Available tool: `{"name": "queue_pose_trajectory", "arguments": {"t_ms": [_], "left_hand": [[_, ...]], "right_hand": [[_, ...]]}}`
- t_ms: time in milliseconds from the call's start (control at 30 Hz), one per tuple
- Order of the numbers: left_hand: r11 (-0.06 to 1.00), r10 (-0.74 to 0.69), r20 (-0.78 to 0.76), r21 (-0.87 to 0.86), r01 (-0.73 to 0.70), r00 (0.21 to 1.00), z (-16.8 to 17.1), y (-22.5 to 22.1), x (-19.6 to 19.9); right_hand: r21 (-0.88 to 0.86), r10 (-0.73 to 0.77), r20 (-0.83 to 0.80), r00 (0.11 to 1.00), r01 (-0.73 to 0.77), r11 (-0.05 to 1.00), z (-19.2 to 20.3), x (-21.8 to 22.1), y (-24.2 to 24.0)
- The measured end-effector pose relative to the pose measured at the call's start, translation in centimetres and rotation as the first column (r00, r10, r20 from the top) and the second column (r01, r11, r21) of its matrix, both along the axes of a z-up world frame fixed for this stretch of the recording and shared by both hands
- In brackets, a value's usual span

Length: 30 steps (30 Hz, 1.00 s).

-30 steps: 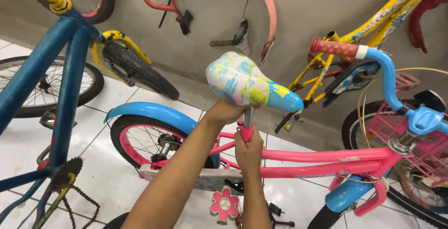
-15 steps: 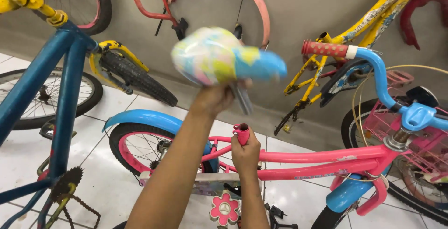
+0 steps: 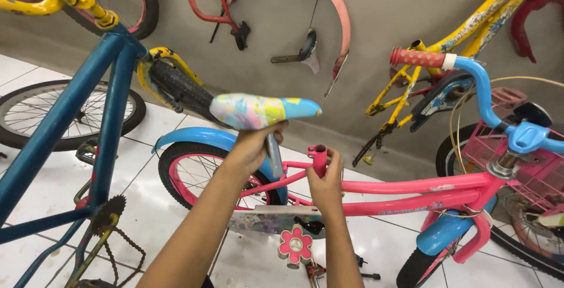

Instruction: Adjusting and installing a bicycle seat on a child's bike using hand tools and small fasteners.

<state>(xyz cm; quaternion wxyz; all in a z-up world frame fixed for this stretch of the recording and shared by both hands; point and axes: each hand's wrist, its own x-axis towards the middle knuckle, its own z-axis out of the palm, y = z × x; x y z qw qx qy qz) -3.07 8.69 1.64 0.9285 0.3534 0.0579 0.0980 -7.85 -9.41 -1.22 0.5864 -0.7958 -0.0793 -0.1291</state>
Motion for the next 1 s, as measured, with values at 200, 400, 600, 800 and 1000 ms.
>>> {"name": "queue_pose_trajectory", "arguments": {"t_ms": [200, 400, 600, 800, 1000], "left_hand": [[0.904, -0.048, 0.039, 0.426, 0.027, 0.998, -2.9, -6.2, -3.0], [0.762, -0.264, 0.068, 0.626, 0.165, 0.962, 0.5, -11.6, -8.5], [0.488, -0.571, 0.038, 0.819, 0.302, 0.820, 2.0, -18.1, -12.7], [0.331, -0.740, -0.058, 0.836, 0.438, 0.670, -4.0, -29.9, -15.1], [0.437, -0.687, -0.169, 0.680, 0.589, 0.706, -20.2, -38.6, -17.0]], "right_hand": [[0.655, 0.230, 0.030, 0.973, -0.193, 0.731, 4.9, -2.6, -3.8], [0.707, 0.157, -0.110, 0.982, -0.034, 0.706, 5.5, -4.5, -10.9], [0.718, 0.028, -0.096, 0.995, 0.050, 0.694, 2.3, -9.3, -20.7], [0.738, -0.098, -0.127, 0.987, 0.161, 0.655, -2.1, -15.0, -30.0], [0.615, -0.224, -0.317, 0.922, 0.380, 0.691, -10.7, -19.4, -38.6]]}}
